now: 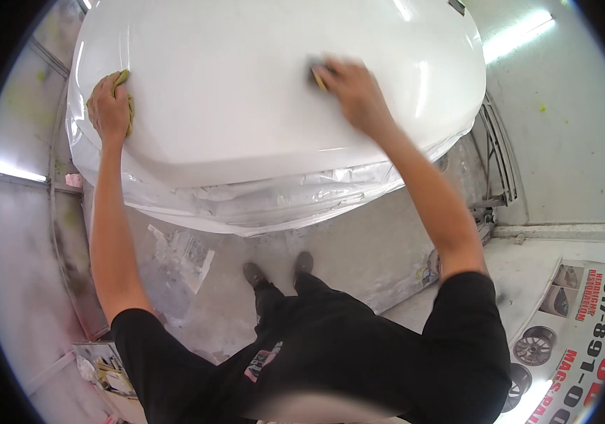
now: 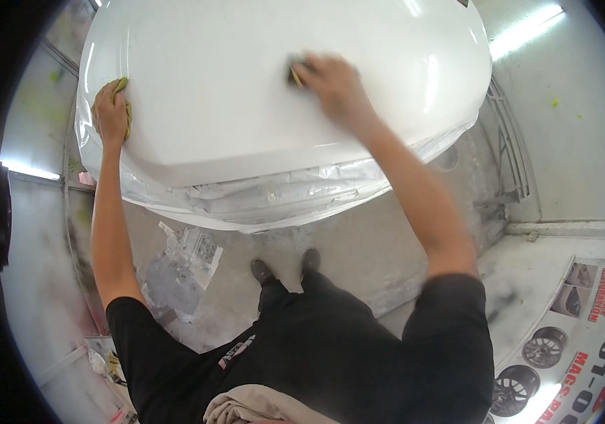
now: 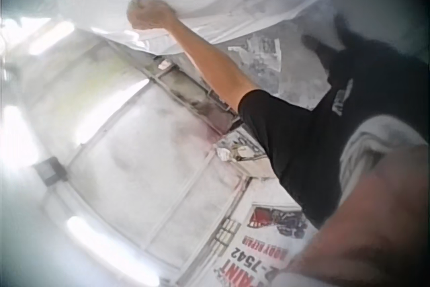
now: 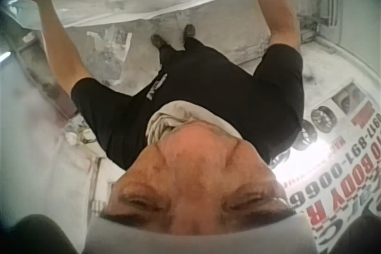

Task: Sanding the hood of a white car using a manual sanding block and a cloth in a paint booth.

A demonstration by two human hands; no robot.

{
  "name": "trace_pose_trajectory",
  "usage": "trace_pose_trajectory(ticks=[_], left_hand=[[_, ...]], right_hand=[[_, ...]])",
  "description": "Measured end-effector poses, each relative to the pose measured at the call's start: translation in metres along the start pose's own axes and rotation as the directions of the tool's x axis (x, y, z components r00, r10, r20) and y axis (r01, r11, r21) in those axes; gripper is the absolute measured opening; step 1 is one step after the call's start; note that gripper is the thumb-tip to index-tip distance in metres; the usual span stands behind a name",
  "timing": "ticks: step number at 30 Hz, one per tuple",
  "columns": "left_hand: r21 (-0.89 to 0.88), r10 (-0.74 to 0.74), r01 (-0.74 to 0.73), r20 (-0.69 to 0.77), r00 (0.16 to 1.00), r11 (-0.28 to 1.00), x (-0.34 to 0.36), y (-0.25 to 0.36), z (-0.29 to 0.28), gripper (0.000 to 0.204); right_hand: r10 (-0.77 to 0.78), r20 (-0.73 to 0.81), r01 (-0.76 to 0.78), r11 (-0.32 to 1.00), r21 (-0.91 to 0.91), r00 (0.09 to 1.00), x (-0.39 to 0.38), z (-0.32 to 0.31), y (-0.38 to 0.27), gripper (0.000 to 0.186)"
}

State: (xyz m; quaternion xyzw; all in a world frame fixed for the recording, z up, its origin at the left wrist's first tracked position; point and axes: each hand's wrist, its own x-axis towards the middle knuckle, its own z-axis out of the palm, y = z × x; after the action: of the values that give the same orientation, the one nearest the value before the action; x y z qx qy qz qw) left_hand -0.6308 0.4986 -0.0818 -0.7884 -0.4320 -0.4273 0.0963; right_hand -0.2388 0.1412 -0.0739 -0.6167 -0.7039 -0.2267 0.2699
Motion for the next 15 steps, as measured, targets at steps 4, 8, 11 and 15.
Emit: trace_pose_trajectory(ticks=[4,8,11,15], left_hand=[[0.036,-0.026,0.023,0.057,0.998,0.999,-0.019,0.004,0.003,0.039],[-0.010,-0.104,0.105,0.060,0.993,0.994,-0.018,0.006,0.004,0.039],[-0.005,-0.069,0.069,0.049,0.996,0.998,-0.015,0.008,-0.003,0.038],[-0.084,-0.070,0.067,-0.034,0.997,0.994,-0.022,0.013,-0.008,0.037]], right_hand=[[0.025,-0.003,-0.025,1.000,0.014,1.000,-0.113,-0.044,-0.030,0.035],[-0.147,0.076,0.141,0.987,0.071,0.986,0.000,0.039,-0.029,0.050],[-0.202,-0.036,0.205,0.959,0.197,0.979,0.082,0.089,-0.048,0.055],[-0.218,0.172,0.187,0.966,0.176,0.961,-0.002,0.010,-0.049,0.057]])
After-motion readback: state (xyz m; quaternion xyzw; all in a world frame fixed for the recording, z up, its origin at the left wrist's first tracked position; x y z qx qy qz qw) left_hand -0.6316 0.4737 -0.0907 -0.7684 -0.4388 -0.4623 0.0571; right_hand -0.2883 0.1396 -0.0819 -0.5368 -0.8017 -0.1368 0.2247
